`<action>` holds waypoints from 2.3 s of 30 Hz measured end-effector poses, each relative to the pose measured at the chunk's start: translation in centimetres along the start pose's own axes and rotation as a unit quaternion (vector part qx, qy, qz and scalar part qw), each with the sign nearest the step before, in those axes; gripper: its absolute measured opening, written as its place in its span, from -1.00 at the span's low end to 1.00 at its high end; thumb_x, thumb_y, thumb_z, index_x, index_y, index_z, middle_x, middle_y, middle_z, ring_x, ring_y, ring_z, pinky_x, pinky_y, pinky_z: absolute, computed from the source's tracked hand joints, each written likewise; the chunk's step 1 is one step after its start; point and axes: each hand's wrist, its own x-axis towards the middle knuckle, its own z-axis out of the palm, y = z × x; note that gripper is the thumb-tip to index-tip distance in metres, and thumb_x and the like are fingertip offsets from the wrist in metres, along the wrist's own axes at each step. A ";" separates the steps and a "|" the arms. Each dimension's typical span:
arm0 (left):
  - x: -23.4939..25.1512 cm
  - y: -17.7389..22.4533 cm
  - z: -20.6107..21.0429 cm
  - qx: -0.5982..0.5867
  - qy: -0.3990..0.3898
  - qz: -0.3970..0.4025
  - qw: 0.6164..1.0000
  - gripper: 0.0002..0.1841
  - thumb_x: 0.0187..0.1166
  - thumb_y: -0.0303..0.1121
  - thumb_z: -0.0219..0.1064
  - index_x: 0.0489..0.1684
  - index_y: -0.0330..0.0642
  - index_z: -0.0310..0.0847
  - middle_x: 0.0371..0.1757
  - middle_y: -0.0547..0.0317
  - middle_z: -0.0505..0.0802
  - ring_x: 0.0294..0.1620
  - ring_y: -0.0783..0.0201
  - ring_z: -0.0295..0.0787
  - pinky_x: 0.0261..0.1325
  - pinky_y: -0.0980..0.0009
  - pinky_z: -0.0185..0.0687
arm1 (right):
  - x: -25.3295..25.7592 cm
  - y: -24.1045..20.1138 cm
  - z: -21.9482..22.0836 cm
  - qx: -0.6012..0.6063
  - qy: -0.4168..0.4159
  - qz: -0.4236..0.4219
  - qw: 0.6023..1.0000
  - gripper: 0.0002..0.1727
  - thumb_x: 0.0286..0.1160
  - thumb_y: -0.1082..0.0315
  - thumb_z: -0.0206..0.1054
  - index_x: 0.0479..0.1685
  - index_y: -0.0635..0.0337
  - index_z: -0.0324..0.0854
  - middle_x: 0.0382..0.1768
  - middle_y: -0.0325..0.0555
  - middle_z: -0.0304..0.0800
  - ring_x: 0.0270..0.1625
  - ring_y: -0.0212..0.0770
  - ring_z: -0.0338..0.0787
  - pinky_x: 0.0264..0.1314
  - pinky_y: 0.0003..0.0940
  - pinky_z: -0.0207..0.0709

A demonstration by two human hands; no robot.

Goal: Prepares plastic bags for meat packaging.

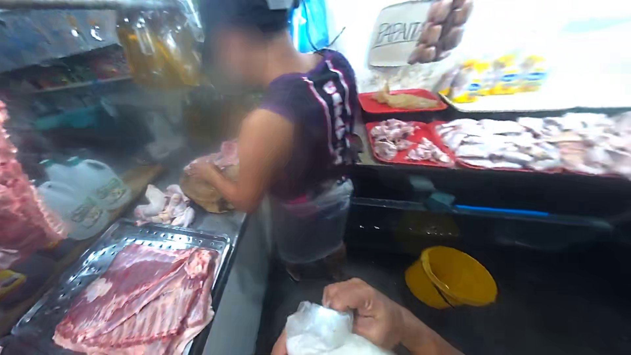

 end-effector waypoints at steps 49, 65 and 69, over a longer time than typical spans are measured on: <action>43.4 -28.2 57.2 0.152 -0.411 -0.137 0.888 0.17 -0.14 -0.03 0.85 0.61 -0.43 0.33 0.44 -0.06 0.70 0.41 0.32 0.68 0.52 0.31 0.59 | -46.1 -8.3 -48.3 -0.046 0.580 0.270 0.767 -0.57 0.44 0.18 0.49 0.30 -0.05 0.61 0.08 -0.61 0.89 0.16 -0.64 0.80 0.34 -0.53 0.68; 62.4 -50.5 76.0 0.197 -0.084 -0.461 0.861 -0.26 0.23 -0.38 0.67 0.44 -0.46 0.44 0.18 -0.19 0.80 0.19 0.13 0.79 0.34 0.16 0.69 | -60.4 8.8 -83.7 0.090 0.273 0.643 0.710 -0.01 -0.08 0.43 0.75 0.55 0.43 0.34 0.29 0.14 0.72 0.30 -0.18 0.76 0.44 -0.23 0.64; 67.7 -54.6 77.4 0.179 -0.025 -0.525 0.832 -0.41 0.32 -0.37 0.59 0.36 -0.40 0.55 0.20 -0.18 0.80 0.22 0.06 0.77 0.36 0.06 0.66 | -60.8 14.6 -88.8 0.189 0.283 0.700 0.628 -0.65 0.53 0.43 0.42 0.23 0.41 0.61 -0.02 0.01 0.83 -0.01 -0.26 0.82 0.16 -0.27 0.71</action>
